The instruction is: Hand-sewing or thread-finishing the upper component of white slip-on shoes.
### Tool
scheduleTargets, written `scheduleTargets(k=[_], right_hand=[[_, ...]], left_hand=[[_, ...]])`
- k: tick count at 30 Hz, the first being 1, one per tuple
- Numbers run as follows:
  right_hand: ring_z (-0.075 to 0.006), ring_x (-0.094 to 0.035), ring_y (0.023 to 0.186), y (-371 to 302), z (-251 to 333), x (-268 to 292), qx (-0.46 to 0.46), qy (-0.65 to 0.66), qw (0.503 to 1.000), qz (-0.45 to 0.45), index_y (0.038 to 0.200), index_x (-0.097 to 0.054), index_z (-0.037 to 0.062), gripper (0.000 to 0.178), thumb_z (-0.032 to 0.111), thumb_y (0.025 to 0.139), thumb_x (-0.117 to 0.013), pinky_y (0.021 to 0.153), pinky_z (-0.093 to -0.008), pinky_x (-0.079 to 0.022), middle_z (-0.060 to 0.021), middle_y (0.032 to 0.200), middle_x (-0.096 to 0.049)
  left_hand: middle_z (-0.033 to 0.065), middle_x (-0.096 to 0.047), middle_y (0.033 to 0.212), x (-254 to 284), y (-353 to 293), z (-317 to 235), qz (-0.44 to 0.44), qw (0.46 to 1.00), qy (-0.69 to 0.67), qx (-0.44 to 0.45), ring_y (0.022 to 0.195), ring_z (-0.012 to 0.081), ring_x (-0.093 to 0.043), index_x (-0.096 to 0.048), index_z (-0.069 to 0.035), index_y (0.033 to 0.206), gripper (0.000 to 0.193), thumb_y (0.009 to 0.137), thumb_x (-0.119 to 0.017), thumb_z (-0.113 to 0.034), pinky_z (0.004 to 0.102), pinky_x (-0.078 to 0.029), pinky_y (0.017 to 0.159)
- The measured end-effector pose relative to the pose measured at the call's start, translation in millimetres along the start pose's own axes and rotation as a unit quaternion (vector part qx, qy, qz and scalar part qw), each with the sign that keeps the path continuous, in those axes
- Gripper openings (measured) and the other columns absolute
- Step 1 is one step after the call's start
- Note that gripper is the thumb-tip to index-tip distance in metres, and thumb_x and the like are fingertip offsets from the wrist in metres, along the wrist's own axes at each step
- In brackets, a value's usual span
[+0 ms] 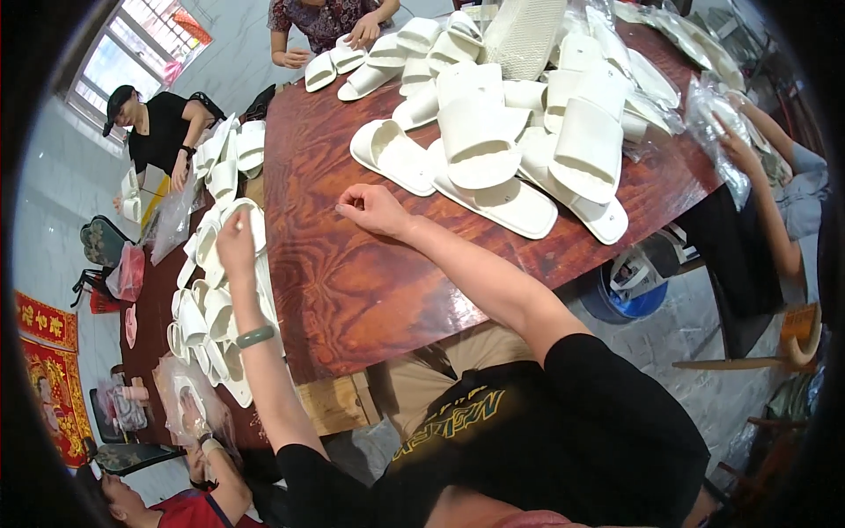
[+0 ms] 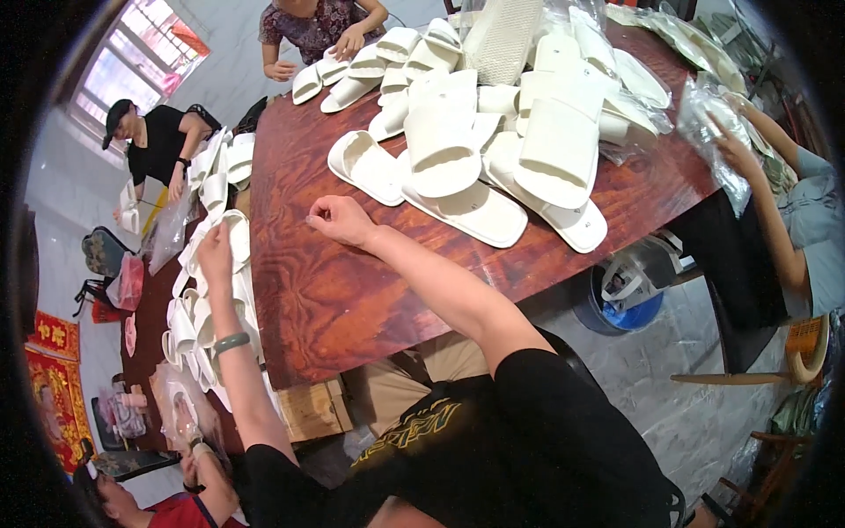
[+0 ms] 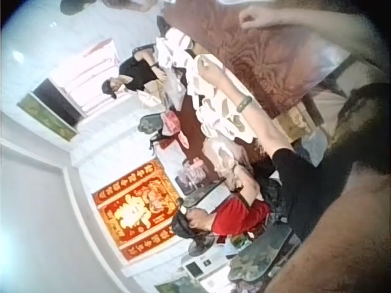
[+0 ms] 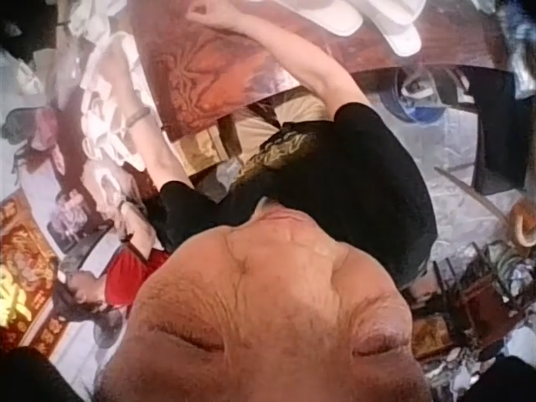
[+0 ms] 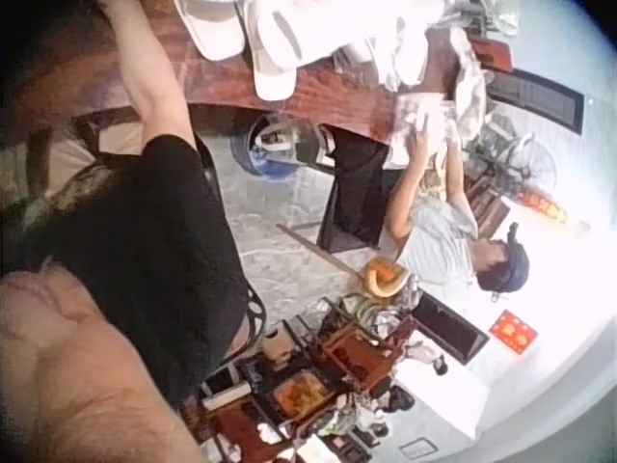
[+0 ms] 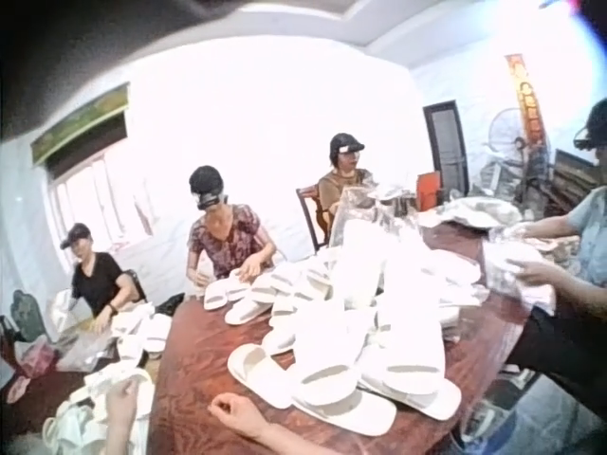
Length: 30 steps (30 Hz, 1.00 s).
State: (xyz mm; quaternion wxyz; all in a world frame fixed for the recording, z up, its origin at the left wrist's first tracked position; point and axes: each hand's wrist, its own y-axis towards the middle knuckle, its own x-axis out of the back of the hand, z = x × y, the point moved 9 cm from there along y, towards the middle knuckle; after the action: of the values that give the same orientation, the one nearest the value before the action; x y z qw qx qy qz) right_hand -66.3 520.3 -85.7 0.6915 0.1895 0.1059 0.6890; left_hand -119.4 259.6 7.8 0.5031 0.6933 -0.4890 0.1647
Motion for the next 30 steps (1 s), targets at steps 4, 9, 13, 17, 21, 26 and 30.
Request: scheduleTargets(k=[4,9,13,17,21,26,30], right_hand=[[-0.0279,-0.060,0.083,-17,90,21,0.173,-0.166,0.971,-0.003,0.097,-0.060,0.0011,0.018,0.013,0.083,-0.060,0.074,-0.0349,-0.048,-0.0140,0.091,-0.063],[-0.0253,-0.059,0.095,-66,177,182,0.177,-0.368,0.912,-0.040,0.106,-0.056,0.0025,0.030,-0.005,0.077,-0.058,0.084,-0.0315,-0.047,-0.0137,0.102,-0.059],[-0.0332,-0.058,0.094,-78,182,282,0.018,-0.708,0.701,-0.088,0.112,-0.055,0.0018,0.034,0.027,0.088,-0.055,0.084,-0.0384,-0.046,-0.0190,0.101,-0.059],[-0.0188,-0.056,0.073,-60,128,307,-0.121,-0.569,0.813,0.029,0.124,-0.050,0.0042,0.045,0.020,0.085,-0.065,0.064,-0.0323,-0.044,-0.0097,0.078,-0.059],[-0.0066,-0.053,0.067,-20,100,268,-0.235,-0.349,0.895,0.151,0.135,-0.042,0.0079,0.064,0.012,0.077,-0.068,0.061,-0.0206,-0.043,0.0023,0.072,-0.057],[-0.0093,-0.058,0.072,9,64,205,-0.334,-0.245,0.884,0.218,0.127,-0.051,0.0054,0.052,0.010,0.077,-0.067,0.064,-0.0235,-0.048,-0.0035,0.083,-0.064],[-0.0091,-0.061,0.071,12,38,191,-0.338,-0.154,0.898,0.236,0.108,-0.060,0.0042,0.033,0.013,0.077,-0.068,0.064,-0.0232,-0.050,-0.0019,0.086,-0.065]], left_hand=[[0.0106,-0.060,0.064,-39,-47,-65,0.087,0.984,-0.153,-0.003,0.062,0.0120,-0.053,-0.066,0.001,0.092,0.037,0.089,-0.057,-0.034,0.0306,-0.044,0.060],[0.0144,-0.061,0.066,-65,-91,-71,0.147,0.973,-0.175,0.040,0.061,0.0162,-0.058,-0.065,0.004,0.088,0.036,0.088,-0.058,-0.032,0.0309,-0.045,0.061],[0.0148,-0.061,0.067,-76,-102,-55,0.151,0.964,-0.214,0.057,0.062,0.0191,-0.059,-0.065,0.003,0.089,0.035,0.087,-0.058,-0.032,0.0314,-0.045,0.061],[0.0177,-0.065,0.077,-77,-108,-60,0.158,0.973,-0.164,0.035,0.071,0.0300,-0.063,-0.067,0.000,0.090,0.034,0.087,-0.056,-0.033,0.0362,-0.047,0.065],[0.0191,-0.065,0.083,-84,-120,-60,0.182,0.976,-0.118,0.012,0.081,0.0353,-0.063,-0.068,-0.005,0.090,0.033,0.086,-0.055,-0.035,0.0415,-0.048,0.070],[0.0191,-0.065,0.082,-84,-119,-57,0.171,0.978,-0.115,0.020,0.080,0.0362,-0.062,-0.068,-0.005,0.089,0.033,0.086,-0.055,-0.035,0.0426,-0.048,0.070],[0.0201,-0.064,0.078,-81,-114,-62,0.154,0.984,-0.093,0.007,0.077,0.0372,-0.062,-0.067,-0.003,0.089,0.034,0.087,-0.055,-0.034,0.0397,-0.048,0.067]])
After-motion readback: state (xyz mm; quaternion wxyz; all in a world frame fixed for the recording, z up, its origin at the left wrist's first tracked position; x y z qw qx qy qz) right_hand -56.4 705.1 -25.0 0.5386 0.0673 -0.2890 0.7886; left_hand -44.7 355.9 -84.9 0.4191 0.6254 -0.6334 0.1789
